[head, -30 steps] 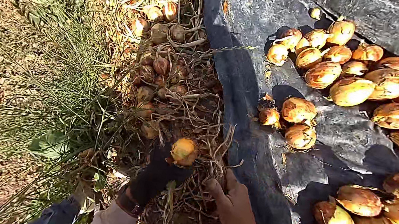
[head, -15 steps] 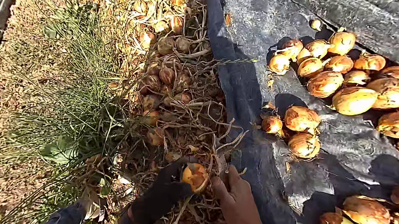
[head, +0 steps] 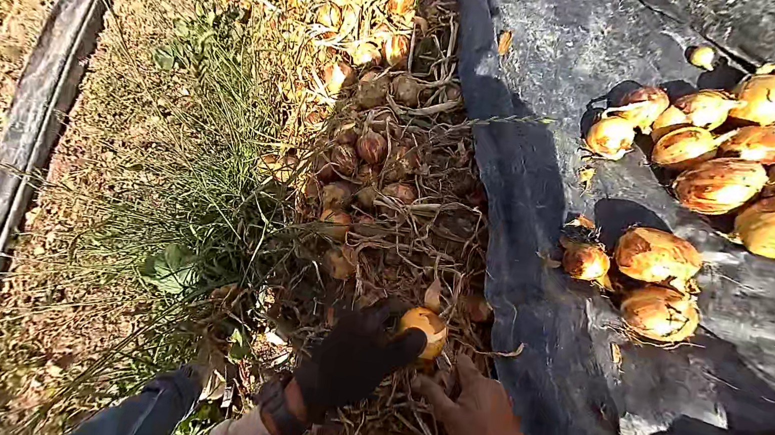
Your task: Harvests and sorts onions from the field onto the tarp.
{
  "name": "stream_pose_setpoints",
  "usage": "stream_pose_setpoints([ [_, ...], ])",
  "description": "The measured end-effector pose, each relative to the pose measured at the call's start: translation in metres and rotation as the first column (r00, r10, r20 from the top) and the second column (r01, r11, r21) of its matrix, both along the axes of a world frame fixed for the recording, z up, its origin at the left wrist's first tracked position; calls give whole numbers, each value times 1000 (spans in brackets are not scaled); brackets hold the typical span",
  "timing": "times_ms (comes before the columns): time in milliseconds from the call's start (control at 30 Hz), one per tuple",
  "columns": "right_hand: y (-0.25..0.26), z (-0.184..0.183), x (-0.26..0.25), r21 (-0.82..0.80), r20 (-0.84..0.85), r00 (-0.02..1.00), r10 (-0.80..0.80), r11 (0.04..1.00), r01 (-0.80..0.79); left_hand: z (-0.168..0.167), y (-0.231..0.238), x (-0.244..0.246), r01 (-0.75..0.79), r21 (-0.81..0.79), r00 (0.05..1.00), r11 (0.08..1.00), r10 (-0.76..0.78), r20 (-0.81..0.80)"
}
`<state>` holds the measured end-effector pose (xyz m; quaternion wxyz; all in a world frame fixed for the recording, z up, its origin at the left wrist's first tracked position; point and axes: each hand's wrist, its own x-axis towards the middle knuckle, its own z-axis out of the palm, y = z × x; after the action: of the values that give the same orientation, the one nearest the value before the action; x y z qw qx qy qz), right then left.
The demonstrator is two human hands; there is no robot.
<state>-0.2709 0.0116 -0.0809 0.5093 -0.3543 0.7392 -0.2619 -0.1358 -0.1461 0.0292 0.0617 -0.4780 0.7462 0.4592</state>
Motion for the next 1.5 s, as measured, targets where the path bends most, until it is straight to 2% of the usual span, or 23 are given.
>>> stream_pose_setpoints([
  [67, 1, 4, -9, -128, -76, 993, -86, 989, 75, -11, -14, 6, 10, -222, 992, 975, 19, 129],
  [133, 3, 6, -16, -374, -43, 947, -318, 884, 280, -30, -43, 19, -36, -408, 946, 912, 163, 280],
  [200, 2, 15, -21, -451, 43, 902, -429, 797, 401, -56, -78, 35, -75, -410, 860, 909, 267, 435],
  [267, 0, 24, -19, -467, 44, 896, -442, 783, 410, -90, -109, 44, -32, -322, 774, 946, 227, 591],
  [300, 0, 25, -15, -455, 15, 910, -414, 808, 375, -102, -118, 42, -40, -252, 750, 967, 195, 632],
  [367, 5, 20, -4, -381, -21, 952, -304, 883, 274, -115, -123, 34, -151, -172, 770, 973, 225, 596],
  [433, 9, 13, 5, -327, -16, 968, -250, 917, 231, -124, -118, 32, -294, -205, 806, 934, 358, 472],
  [467, 11, 12, 8, -308, 5, 966, -258, 919, 247, -120, -109, 34, -350, -181, 843, 919, 393, 368],
  [533, 13, 12, 6, -255, 59, 953, -297, 919, 302, -99, -78, 38, -410, 23, 910, 912, 407, 82],
  [567, 11, 13, 2, -217, 80, 948, -306, 923, 317, -85, -62, 39, -389, 160, 916, 907, 400, -42],
  [633, 4, 17, -6, -136, 122, 954, -274, 947, 290, -58, -31, 42, -278, 376, 918, 884, 359, -166],
  [733, -4, 23, -14, -119, 218, 962, -162, 974, 191, -25, -4, 45, -66, 494, 953, 867, 201, -226],
  [867, -7, 23, -17, -368, 441, 897, 2, 912, 179, 8, -13, 38, 120, 670, 969, 733, 60, -240],
  [933, -6, 23, -16, -479, 485, 873, 56, 852, 212, 14, -21, 42, 198, 692, 962, 694, -2, -273],
  [1000, -3, 21, -10, -533, 523, 847, 92, 811, 241, 18, -21, 47, 160, 650, 976, 743, -23, -214],
  [1100, 5, 24, 1, -472, 655, 752, 78, 819, 326, 19, -20, 49, 65, 589, 984, 806, 47, -173],
  [1200, 11, 17, 7, -459, 494, 869, -39, 837, 298, 22, -34, 43, 60, 428, 980, 902, 28, -196],
  [1267, 14, 12, 11, -442, 382, 907, -177, 827, 347, 23, -38, 31, 129, 169, 983, 977, -103, -152],
  [1333, 15, 6, 13, -356, 302, 890, -342, 826, 438, 20, -35, 21, 233, -97, 967, 968, -241, -82],
  [1367, 15, 0, 12, -298, 281, 886, -369, 844, 446, 21, -32, 18, 276, -138, 950, 951, -292, -109],
  [1433, 17, -10, 7, -204, 288, 911, -296, 910, 361, 25, -23, 8, 399, -112, 899, 910, -412, -150],
  [1500, 18, -3, 14, -175, 366, 887, -280, 916, 361, 20, -6, 4, 564, -73, 819, 822, -569, -71],
])
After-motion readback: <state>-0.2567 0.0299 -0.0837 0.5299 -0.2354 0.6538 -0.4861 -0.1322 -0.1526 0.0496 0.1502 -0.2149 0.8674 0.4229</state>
